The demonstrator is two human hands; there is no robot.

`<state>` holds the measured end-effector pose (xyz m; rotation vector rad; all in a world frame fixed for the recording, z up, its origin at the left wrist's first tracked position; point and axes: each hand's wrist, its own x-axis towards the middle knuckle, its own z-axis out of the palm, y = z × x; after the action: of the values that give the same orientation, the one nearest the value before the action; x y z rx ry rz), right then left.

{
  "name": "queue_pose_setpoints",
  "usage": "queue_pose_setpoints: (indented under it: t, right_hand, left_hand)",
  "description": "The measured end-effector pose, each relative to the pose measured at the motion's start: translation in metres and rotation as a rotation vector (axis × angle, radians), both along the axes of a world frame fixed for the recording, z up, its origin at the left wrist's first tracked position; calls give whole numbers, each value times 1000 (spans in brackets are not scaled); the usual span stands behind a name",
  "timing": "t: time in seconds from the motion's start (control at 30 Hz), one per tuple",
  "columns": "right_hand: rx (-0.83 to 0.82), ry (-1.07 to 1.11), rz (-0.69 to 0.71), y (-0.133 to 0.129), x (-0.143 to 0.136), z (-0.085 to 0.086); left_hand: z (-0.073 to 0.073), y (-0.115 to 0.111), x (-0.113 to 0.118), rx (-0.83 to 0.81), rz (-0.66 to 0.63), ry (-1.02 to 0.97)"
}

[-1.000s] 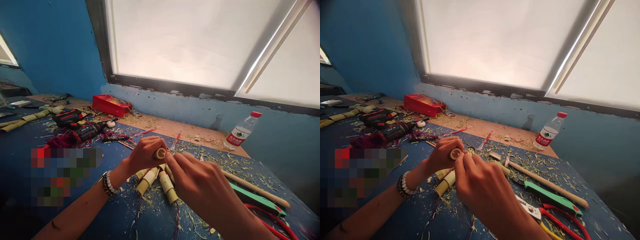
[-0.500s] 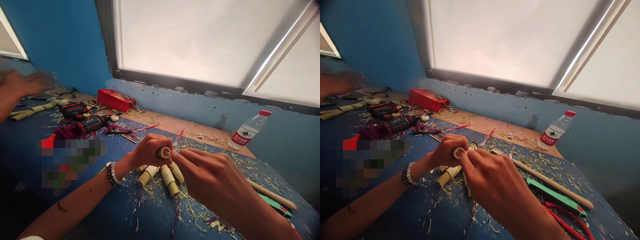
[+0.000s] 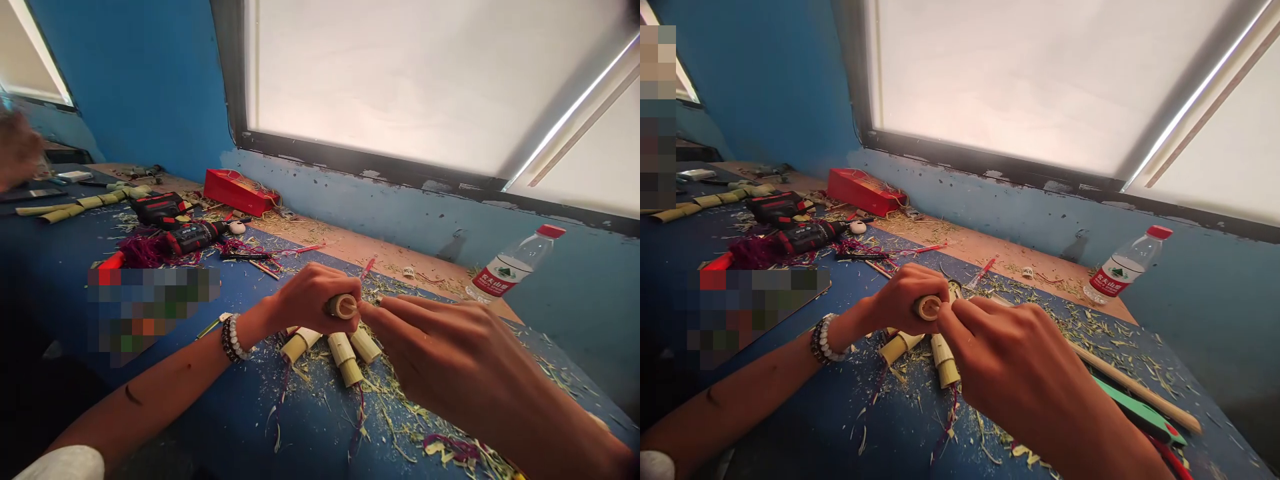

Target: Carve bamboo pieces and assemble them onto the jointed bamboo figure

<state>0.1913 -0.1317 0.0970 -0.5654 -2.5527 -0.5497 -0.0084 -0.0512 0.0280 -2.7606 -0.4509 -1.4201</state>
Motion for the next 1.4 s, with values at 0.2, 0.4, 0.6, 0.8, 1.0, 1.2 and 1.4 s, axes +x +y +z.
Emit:
queue_pose_setpoints:
  t: [0.2,0.4,0.6,0.8,1.0,1.2,1.4]
  right_hand:
    - [8,-4,16,0,2,2]
    - [92,52,-16,-5,0,5]
    - [42,49,-11,0,1,1]
    - [22,39,-10,2,-2,0]
    - [35,6,5,6,1,-2]
    - [89,-126,-113,9,3,-5]
    - [205,-115,-110,15,-4,-11]
  left_hand:
    - [-3,0,0,-11,-20,40]
    - [1,-1,0,28,26,-61]
    - [1,1,-1,69,42,-39]
    - [1,0,-1,93,68,17]
    - [1,1,-1,52,93,9]
    - [-2,2,-1,37,149,62]
    - [0,1,-4,29,226,105]
